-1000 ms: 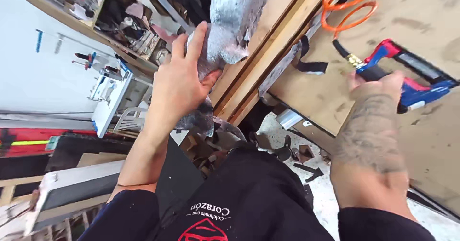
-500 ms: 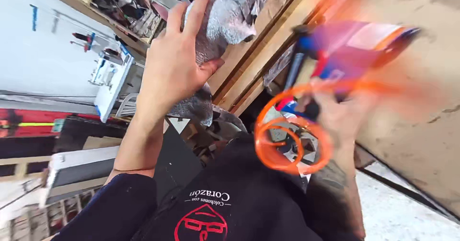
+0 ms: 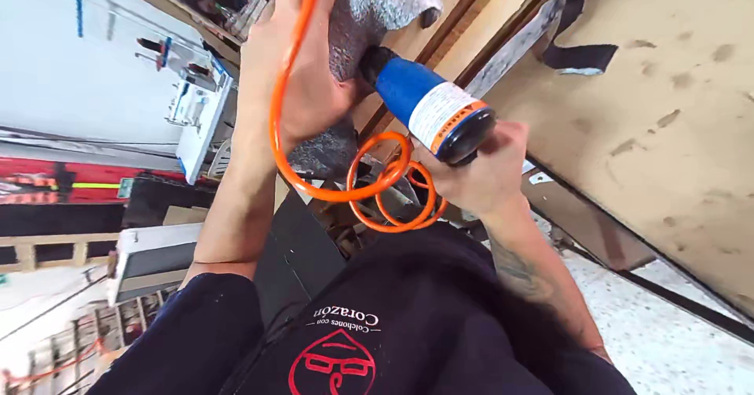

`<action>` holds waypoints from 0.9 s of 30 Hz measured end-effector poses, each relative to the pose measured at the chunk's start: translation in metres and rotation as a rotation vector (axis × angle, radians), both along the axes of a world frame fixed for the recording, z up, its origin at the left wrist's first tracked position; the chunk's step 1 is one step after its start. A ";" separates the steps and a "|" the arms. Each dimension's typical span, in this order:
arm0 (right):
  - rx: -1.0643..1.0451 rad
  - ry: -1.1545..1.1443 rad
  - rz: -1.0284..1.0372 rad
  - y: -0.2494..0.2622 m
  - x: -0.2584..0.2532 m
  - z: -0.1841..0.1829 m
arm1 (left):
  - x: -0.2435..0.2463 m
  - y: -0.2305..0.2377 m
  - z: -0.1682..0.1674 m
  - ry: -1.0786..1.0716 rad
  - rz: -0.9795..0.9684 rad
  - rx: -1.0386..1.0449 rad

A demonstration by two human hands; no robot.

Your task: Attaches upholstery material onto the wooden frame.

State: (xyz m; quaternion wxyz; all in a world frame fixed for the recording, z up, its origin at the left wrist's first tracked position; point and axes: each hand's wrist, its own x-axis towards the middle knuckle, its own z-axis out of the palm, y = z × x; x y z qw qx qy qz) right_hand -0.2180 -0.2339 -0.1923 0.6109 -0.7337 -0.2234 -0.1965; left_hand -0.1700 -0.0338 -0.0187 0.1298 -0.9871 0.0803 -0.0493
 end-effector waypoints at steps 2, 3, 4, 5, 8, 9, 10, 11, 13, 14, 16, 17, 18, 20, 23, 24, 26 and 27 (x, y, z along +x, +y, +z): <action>0.027 0.000 0.018 -0.006 -0.002 0.001 | -0.014 0.005 -0.004 -0.106 -0.093 -0.077; 0.031 0.006 0.021 -0.009 -0.003 0.001 | -0.026 0.009 -0.007 -0.178 -0.149 -0.147; 0.021 0.020 0.016 -0.014 -0.005 0.000 | -0.040 0.012 -0.013 -0.254 -0.170 -0.208; 0.001 0.038 0.006 -0.018 -0.006 -0.001 | -0.054 0.014 -0.021 -0.315 -0.168 -0.241; -0.031 0.071 -0.008 -0.030 -0.011 0.001 | -0.083 0.015 -0.051 -0.427 -0.092 -0.134; -0.034 0.082 -0.012 -0.032 -0.013 0.002 | -0.084 0.017 -0.062 -0.523 -0.110 -0.130; -0.029 0.088 -0.014 -0.032 -0.016 0.004 | -0.084 0.018 -0.071 -0.602 -0.129 -0.137; -0.023 0.086 -0.010 -0.031 -0.018 0.005 | -0.083 0.019 -0.080 -0.680 -0.147 -0.145; 0.019 0.071 0.021 -0.028 -0.021 0.006 | -0.083 0.018 -0.098 -0.803 -0.177 -0.185; 0.033 0.069 0.031 -0.025 -0.023 0.006 | -0.082 0.019 -0.106 -0.859 -0.202 -0.205; 0.050 0.070 0.045 -0.022 -0.026 0.007 | -0.076 0.024 -0.113 -0.965 -0.268 -0.259; 0.052 0.062 0.055 -0.021 -0.027 0.008 | -0.074 0.027 -0.115 -0.996 -0.292 -0.284; 0.046 0.046 0.065 -0.020 -0.028 0.009 | -0.073 0.029 -0.118 -1.011 -0.303 -0.311; 0.036 0.010 0.075 -0.017 -0.030 0.012 | -0.077 0.031 -0.124 -0.993 -0.324 -0.368; 0.062 -0.020 0.054 -0.009 -0.033 0.013 | -0.081 0.032 -0.131 -0.992 -0.357 -0.484; 0.052 -0.036 0.038 -0.006 -0.035 0.014 | -0.083 0.030 -0.130 -0.982 -0.363 -0.516; 0.052 -0.078 0.002 0.000 -0.037 0.015 | -0.089 0.026 -0.123 -0.931 -0.346 -0.519; 0.057 -0.090 -0.007 0.002 -0.037 0.016 | -0.092 0.024 -0.120 -0.917 -0.335 -0.525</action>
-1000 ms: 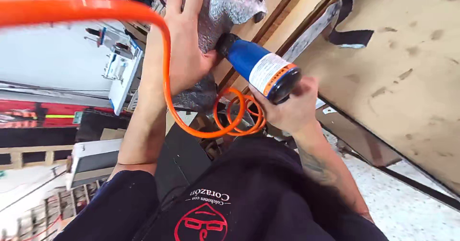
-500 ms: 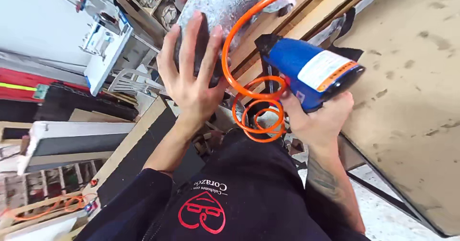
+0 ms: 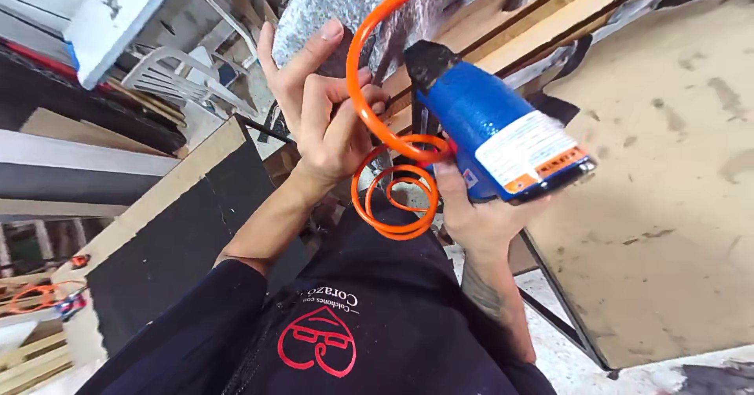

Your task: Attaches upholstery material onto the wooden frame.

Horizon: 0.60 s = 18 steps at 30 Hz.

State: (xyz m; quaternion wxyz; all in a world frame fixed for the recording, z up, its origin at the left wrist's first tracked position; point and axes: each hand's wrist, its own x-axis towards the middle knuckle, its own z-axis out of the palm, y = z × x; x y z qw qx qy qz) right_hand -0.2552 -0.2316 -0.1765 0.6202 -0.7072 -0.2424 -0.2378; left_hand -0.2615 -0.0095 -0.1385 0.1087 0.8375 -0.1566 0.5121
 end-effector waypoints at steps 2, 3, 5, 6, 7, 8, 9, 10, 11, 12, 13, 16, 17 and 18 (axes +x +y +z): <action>0.007 0.007 0.002 0.003 0.000 0.000 | -0.001 -0.001 0.004 0.001 -0.005 -0.018; 0.009 0.026 0.013 0.004 0.000 0.000 | -0.004 -0.004 0.005 -0.017 -0.009 -0.023; 0.037 0.101 0.045 0.001 0.000 -0.003 | -0.021 -0.017 -0.002 0.009 -0.070 -0.056; 0.065 0.140 0.065 -0.002 0.002 -0.005 | -0.033 -0.028 -0.009 0.080 -0.141 -0.120; 0.096 0.172 0.083 -0.007 0.003 -0.007 | -0.042 -0.042 -0.018 0.187 -0.269 -0.258; 0.127 0.191 0.104 -0.014 0.004 -0.008 | -0.048 -0.058 -0.027 0.320 -0.424 -0.513; 0.142 0.205 0.119 -0.021 0.006 -0.009 | -0.048 -0.071 -0.034 0.477 -0.547 -0.819; 0.130 0.221 0.128 -0.030 0.007 -0.010 | -0.046 -0.080 -0.036 0.603 -0.629 -1.131; 0.112 0.230 0.129 -0.039 0.009 -0.009 | -0.038 -0.084 -0.036 0.653 -0.670 -1.400; 0.075 0.235 0.127 -0.047 0.011 -0.008 | -0.029 -0.086 -0.033 0.633 -0.679 -1.590; 0.021 0.235 0.114 -0.055 0.013 -0.005 | -0.020 -0.089 -0.026 0.575 -0.684 -1.714; -0.134 0.158 0.034 -0.070 0.018 0.013 | 0.001 -0.102 -0.003 0.391 -0.703 -1.844; -0.161 0.141 0.020 -0.073 0.020 0.020 | 0.006 -0.107 0.002 0.346 -0.709 -1.862; -0.170 0.138 0.019 -0.075 0.021 0.025 | 0.010 -0.110 0.005 0.309 -0.713 -1.885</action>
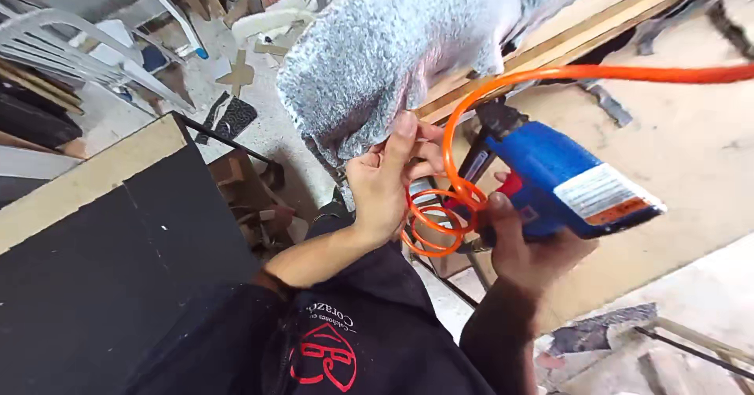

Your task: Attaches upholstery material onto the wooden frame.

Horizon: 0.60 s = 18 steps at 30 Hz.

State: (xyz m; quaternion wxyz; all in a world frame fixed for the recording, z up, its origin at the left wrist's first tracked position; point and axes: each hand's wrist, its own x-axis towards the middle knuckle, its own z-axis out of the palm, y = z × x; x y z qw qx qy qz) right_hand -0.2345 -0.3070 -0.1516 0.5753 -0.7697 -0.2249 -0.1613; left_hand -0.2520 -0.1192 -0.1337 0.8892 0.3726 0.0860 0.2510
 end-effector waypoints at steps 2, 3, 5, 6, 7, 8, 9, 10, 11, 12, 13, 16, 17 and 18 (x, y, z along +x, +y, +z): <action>0.024 0.013 0.026 -0.003 0.001 0.008 | 0.004 -0.003 0.005 -0.010 0.014 -0.067; 0.046 0.023 0.053 -0.003 0.003 0.012 | 0.004 -0.004 0.007 -0.015 0.019 -0.091; 0.080 0.046 0.117 -0.002 0.006 0.016 | 0.006 -0.005 0.011 -0.008 0.044 -0.108; 0.078 0.059 0.154 -0.001 0.007 0.017 | 0.006 -0.006 0.011 0.007 0.071 -0.095; 0.069 0.074 0.191 -0.001 0.009 0.018 | 0.006 -0.006 0.009 0.015 0.101 -0.053; 0.054 0.085 0.219 0.001 0.011 0.017 | 0.008 -0.005 0.006 0.020 0.153 0.020; 0.034 0.094 0.239 0.003 0.013 0.016 | 0.010 -0.005 0.001 0.027 0.235 0.117; 0.014 0.095 0.250 0.006 0.013 0.013 | 0.014 -0.003 -0.005 0.027 0.332 0.236; -0.003 0.086 0.254 0.010 0.014 0.011 | 0.017 -0.001 -0.013 0.040 0.429 0.373; -0.027 0.066 0.249 0.014 0.013 0.008 | 0.019 0.002 -0.020 0.068 0.503 0.507; -0.053 0.042 0.236 0.018 0.011 0.006 | 0.019 0.004 -0.026 0.097 0.559 0.618; -0.150 -0.048 0.178 0.032 0.008 0.002 | 0.020 0.009 -0.032 0.092 0.668 0.755; -0.168 -0.066 0.165 0.036 0.008 0.000 | 0.021 0.012 -0.034 0.067 0.692 0.779; -0.167 -0.076 0.160 0.039 0.009 -0.002 | 0.022 0.014 -0.035 0.049 0.710 0.806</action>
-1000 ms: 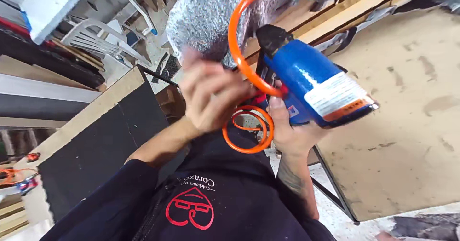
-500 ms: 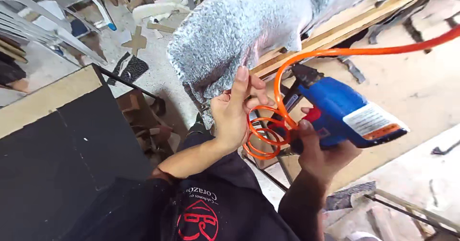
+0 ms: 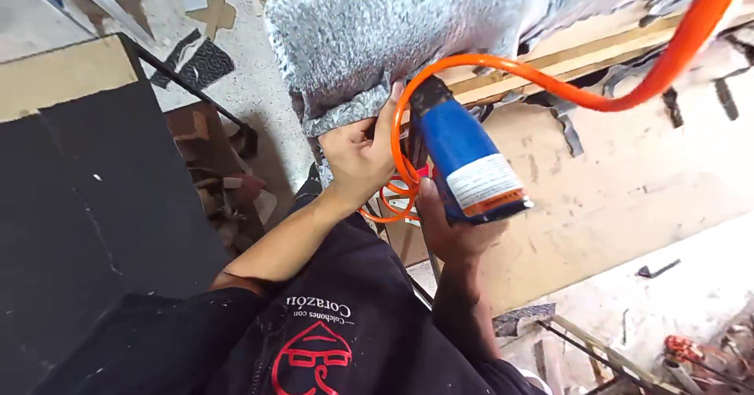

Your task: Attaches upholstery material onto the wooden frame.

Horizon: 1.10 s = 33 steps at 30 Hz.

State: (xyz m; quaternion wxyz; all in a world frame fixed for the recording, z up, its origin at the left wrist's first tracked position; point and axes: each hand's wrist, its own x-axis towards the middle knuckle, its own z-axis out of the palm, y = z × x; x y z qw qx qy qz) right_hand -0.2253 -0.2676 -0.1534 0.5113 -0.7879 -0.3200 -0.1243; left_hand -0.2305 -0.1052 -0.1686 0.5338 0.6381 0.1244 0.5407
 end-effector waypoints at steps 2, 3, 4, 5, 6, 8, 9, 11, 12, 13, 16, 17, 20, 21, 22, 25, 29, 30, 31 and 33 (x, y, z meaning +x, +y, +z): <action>0.041 0.015 0.014 0.005 0.003 -0.005 | -0.001 0.003 0.000 0.023 0.004 0.037; 0.068 0.028 0.033 0.006 0.004 -0.007 | -0.002 0.004 0.000 0.040 0.001 0.027; 0.091 0.030 0.047 0.007 0.006 -0.009 | -0.002 0.004 0.001 0.047 -0.004 0.008; 0.095 0.022 0.060 0.008 0.007 -0.009 | -0.002 0.005 0.001 0.038 -0.020 -0.018; 0.095 0.012 0.072 0.008 0.008 -0.010 | -0.003 0.005 0.001 0.041 -0.032 -0.028; 0.092 -0.003 0.092 0.008 0.011 -0.013 | -0.003 0.006 0.003 0.057 -0.020 -0.026; 0.084 -0.015 0.092 0.008 0.011 -0.014 | -0.004 0.006 0.004 0.066 -0.016 -0.026; 0.062 -0.044 0.090 0.008 0.010 -0.014 | -0.008 0.006 0.007 0.103 -0.018 -0.026; 0.055 -0.058 0.089 0.009 0.010 -0.013 | -0.010 0.006 0.009 0.126 -0.024 -0.022; 0.049 -0.066 0.090 0.009 0.010 -0.012 | -0.013 0.006 0.011 0.148 -0.038 -0.018; 0.045 -0.068 0.072 0.012 0.008 -0.011 | -0.014 0.007 0.010 0.149 -0.055 -0.026; 0.049 -0.064 0.066 0.013 0.007 -0.011 | -0.013 0.007 0.009 0.143 -0.053 -0.024; 0.056 -0.054 0.046 0.017 0.003 -0.012 | -0.012 0.010 0.008 0.131 -0.058 -0.012; 0.055 -0.045 0.034 0.018 0.001 -0.013 | -0.012 0.010 0.006 0.121 -0.064 -0.016; 0.049 -0.037 0.022 0.019 0.000 -0.013 | -0.011 0.011 0.005 0.112 -0.072 -0.019; 0.060 -0.032 0.014 0.022 0.000 -0.015 | -0.010 0.013 0.002 0.108 -0.076 -0.013; 0.050 -0.008 -0.015 0.021 -0.002 -0.015 | -0.011 0.010 0.003 0.113 -0.089 -0.018; 0.057 -0.002 -0.043 0.016 -0.002 -0.012 | -0.014 0.006 0.007 0.115 -0.146 -0.086; 0.071 -0.005 -0.089 0.009 -0.001 -0.009 | -0.017 0.004 0.012 0.120 -0.232 -0.172; 0.153 -0.020 -0.152 -0.014 0.003 -0.003 | -0.025 0.004 0.023 0.076 -0.489 -0.392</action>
